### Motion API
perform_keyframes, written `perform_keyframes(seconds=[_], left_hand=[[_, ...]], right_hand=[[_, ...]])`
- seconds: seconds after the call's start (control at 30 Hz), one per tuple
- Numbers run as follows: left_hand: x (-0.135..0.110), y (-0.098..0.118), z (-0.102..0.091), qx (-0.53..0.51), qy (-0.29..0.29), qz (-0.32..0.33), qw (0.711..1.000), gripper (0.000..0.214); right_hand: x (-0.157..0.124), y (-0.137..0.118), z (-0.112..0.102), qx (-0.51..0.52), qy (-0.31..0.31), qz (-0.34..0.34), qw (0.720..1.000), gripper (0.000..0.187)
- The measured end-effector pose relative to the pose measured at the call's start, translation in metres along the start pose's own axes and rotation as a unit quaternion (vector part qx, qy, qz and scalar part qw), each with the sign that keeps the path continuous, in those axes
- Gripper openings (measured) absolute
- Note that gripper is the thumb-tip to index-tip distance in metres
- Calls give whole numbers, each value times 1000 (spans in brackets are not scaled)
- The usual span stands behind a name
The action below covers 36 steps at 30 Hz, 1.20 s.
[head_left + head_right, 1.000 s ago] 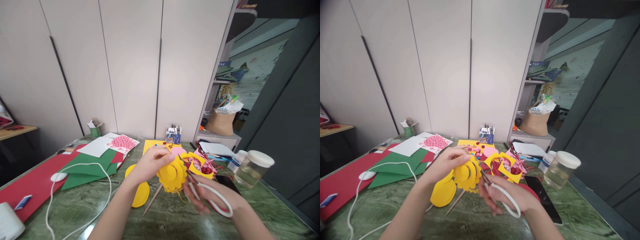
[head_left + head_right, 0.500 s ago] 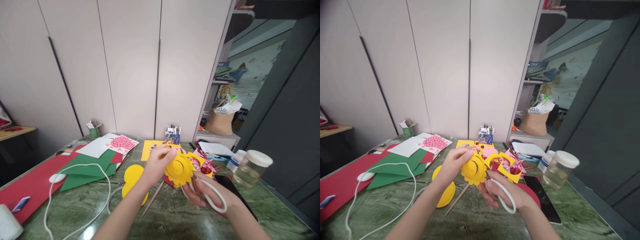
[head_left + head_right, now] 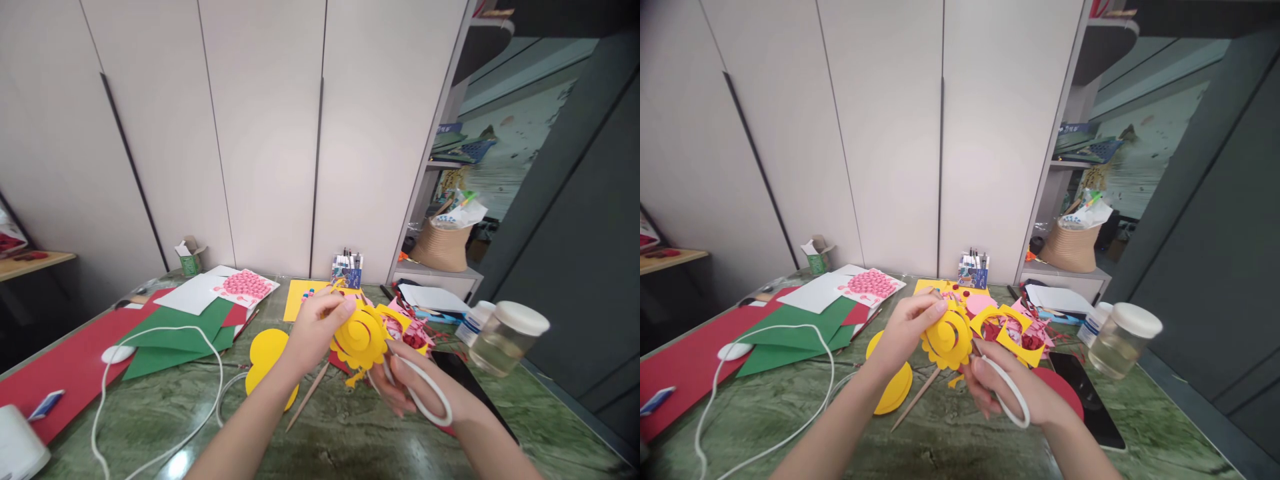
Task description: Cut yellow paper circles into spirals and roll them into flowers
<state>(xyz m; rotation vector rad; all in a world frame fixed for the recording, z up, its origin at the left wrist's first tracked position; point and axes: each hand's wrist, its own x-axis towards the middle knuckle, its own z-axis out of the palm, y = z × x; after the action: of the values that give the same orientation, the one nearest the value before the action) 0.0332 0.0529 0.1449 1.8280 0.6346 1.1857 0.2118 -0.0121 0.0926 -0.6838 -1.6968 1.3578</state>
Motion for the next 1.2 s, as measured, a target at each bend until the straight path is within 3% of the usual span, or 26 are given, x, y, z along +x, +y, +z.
perform_keyframes(seconds=[0.37, 1.0, 1.2], left_hand=[[-1, 4, -5, -10, -37, -3, 999, 33], [0, 16, -29, 123, -145, 22, 982, 39], [-2, 17, -35, 115, -151, -14, 982, 37]], right_hand=[[-1, -5, 0, 10, -12, 28, 999, 39], [-7, -18, -6, -33, -42, 123, 991, 43], [-10, -22, -10, -64, -44, 155, 985, 39]])
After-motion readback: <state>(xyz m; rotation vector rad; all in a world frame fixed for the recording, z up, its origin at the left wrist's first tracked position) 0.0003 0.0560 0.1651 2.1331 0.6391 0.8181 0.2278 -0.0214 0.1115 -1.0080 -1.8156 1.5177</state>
